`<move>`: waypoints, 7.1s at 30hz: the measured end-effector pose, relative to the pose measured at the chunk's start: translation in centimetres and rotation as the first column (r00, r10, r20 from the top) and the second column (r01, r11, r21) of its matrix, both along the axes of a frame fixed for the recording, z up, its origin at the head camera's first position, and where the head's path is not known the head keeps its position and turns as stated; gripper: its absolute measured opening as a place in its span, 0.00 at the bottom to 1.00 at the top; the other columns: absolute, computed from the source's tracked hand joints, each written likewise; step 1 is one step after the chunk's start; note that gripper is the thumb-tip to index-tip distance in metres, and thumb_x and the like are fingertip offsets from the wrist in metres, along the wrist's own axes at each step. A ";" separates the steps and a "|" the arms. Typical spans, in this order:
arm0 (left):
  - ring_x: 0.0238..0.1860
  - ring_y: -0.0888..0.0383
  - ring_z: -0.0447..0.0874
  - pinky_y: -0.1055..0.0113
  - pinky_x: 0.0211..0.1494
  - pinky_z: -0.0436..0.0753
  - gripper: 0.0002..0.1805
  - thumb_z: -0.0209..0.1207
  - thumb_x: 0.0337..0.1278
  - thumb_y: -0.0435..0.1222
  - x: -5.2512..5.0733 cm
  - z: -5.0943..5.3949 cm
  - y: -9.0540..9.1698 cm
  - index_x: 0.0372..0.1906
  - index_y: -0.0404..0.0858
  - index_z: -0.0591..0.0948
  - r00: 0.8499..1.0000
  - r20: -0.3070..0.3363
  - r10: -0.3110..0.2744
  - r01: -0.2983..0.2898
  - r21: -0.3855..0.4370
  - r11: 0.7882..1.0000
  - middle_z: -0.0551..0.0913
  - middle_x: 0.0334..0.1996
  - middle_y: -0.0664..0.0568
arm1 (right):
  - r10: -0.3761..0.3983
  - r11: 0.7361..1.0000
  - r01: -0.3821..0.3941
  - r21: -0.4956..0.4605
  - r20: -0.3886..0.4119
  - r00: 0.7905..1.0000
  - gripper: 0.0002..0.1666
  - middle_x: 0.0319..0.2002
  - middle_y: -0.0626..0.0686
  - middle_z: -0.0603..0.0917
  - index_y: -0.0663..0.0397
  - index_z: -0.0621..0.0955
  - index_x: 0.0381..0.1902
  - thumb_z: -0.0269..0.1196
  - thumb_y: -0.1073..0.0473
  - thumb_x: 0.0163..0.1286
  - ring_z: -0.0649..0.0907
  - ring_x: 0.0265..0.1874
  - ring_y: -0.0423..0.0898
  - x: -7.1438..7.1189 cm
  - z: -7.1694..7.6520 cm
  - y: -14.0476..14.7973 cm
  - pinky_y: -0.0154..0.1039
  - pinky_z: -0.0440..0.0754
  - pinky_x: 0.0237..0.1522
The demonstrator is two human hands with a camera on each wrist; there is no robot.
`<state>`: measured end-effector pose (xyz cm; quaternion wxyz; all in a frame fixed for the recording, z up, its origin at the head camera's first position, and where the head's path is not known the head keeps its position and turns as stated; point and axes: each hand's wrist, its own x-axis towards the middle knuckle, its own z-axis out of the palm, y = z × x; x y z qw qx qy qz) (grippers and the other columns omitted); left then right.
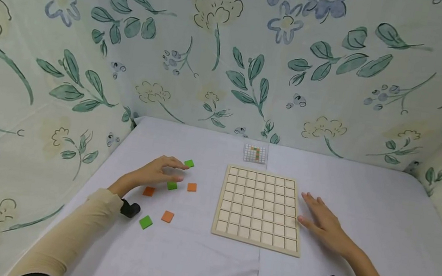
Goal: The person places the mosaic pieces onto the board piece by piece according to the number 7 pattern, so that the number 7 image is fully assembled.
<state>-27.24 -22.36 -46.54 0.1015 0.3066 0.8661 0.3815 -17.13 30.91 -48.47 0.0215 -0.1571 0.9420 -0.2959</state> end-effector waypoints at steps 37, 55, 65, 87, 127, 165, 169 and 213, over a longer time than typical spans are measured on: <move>0.49 0.58 0.76 0.57 0.53 0.71 0.19 0.76 0.48 0.44 -0.3 -1.2 2.7 0.47 0.45 0.89 0.996 -0.068 -0.050 0.043 -0.104 0.994 0.86 0.43 0.61 | 0.055 0.976 -0.013 0.216 -0.187 0.981 0.42 0.76 0.65 0.54 0.49 0.58 0.79 0.58 0.43 0.75 0.50 0.74 0.69 0.2 -2.3 0.1 0.69 0.45 0.67; 0.52 0.52 0.80 0.54 0.57 0.77 0.15 0.68 0.61 0.36 -0.2 -0.9 3.3 0.50 0.34 0.85 0.996 0.050 -0.071 0.072 -0.017 0.997 0.85 0.47 0.49 | 0.047 0.976 -0.009 0.215 -0.169 0.984 0.43 0.77 0.64 0.53 0.50 0.57 0.79 0.58 0.42 0.75 0.49 0.74 0.68 0.2 -2.2 0.2 0.70 0.43 0.67; 0.47 0.53 0.76 0.55 0.55 0.73 0.16 0.68 0.61 0.37 -0.8 -0.1 4.6 0.52 0.37 0.85 0.998 -0.056 -0.041 0.042 0.010 0.999 0.84 0.44 0.55 | 0.053 0.977 -0.017 0.214 -0.162 0.985 0.43 0.77 0.63 0.52 0.49 0.57 0.79 0.58 0.42 0.75 0.48 0.74 0.68 0.1 -2.3 0.1 0.69 0.43 0.68; 0.40 0.54 0.68 0.64 0.42 0.68 0.18 0.66 0.63 0.41 -2.1 1.9 12.1 0.56 0.40 0.84 0.996 -0.088 0.017 -0.021 -0.051 0.998 0.74 0.36 0.51 | 0.038 0.974 -0.006 0.226 -0.137 0.990 0.43 0.77 0.64 0.52 0.49 0.56 0.79 0.57 0.40 0.75 0.47 0.75 0.68 -0.1 -1.8 0.1 0.69 0.41 0.68; 0.37 0.58 0.67 0.67 0.40 0.67 0.16 0.67 0.63 0.42 -3.2 -0.5 19.9 0.52 0.41 0.85 1.000 0.021 0.012 -0.010 -0.067 0.998 0.75 0.35 0.52 | 0.029 0.979 -0.005 0.204 -0.118 0.993 0.43 0.77 0.64 0.51 0.49 0.57 0.79 0.58 0.41 0.74 0.47 0.74 0.68 0.1 -2.0 -0.1 0.68 0.40 0.68; 0.23 0.65 0.62 0.73 0.30 0.65 0.17 0.72 0.55 0.41 -3.1 -1.3 20.3 0.50 0.43 0.88 0.990 0.107 0.092 -0.093 0.007 0.996 0.81 0.26 0.59 | 0.037 0.982 -0.009 0.189 -0.145 0.989 0.43 0.77 0.64 0.53 0.49 0.59 0.79 0.59 0.42 0.74 0.49 0.74 0.69 0.2 -2.1 -0.1 0.69 0.42 0.68; 0.18 0.64 0.58 0.72 0.26 0.64 0.17 0.71 0.57 0.42 -3.3 -0.8 19.8 0.51 0.43 0.88 0.987 0.122 0.103 -0.109 0.038 0.993 0.74 0.18 0.57 | 0.036 0.982 -0.011 0.188 -0.131 0.991 0.43 0.77 0.64 0.52 0.50 0.58 0.79 0.58 0.42 0.74 0.48 0.74 0.69 0.2 -1.9 -0.1 0.68 0.41 0.68; 0.32 0.55 0.60 0.63 0.35 0.60 0.20 0.72 0.55 0.41 -3.3 -0.1 4.5 0.52 0.36 0.87 0.887 0.096 0.452 -0.461 0.135 0.877 0.63 0.26 0.53 | 0.055 0.986 -0.026 0.164 -0.176 0.983 0.41 0.76 0.65 0.55 0.51 0.60 0.78 0.59 0.44 0.74 0.50 0.74 0.69 0.2 -2.0 -0.1 0.68 0.42 0.68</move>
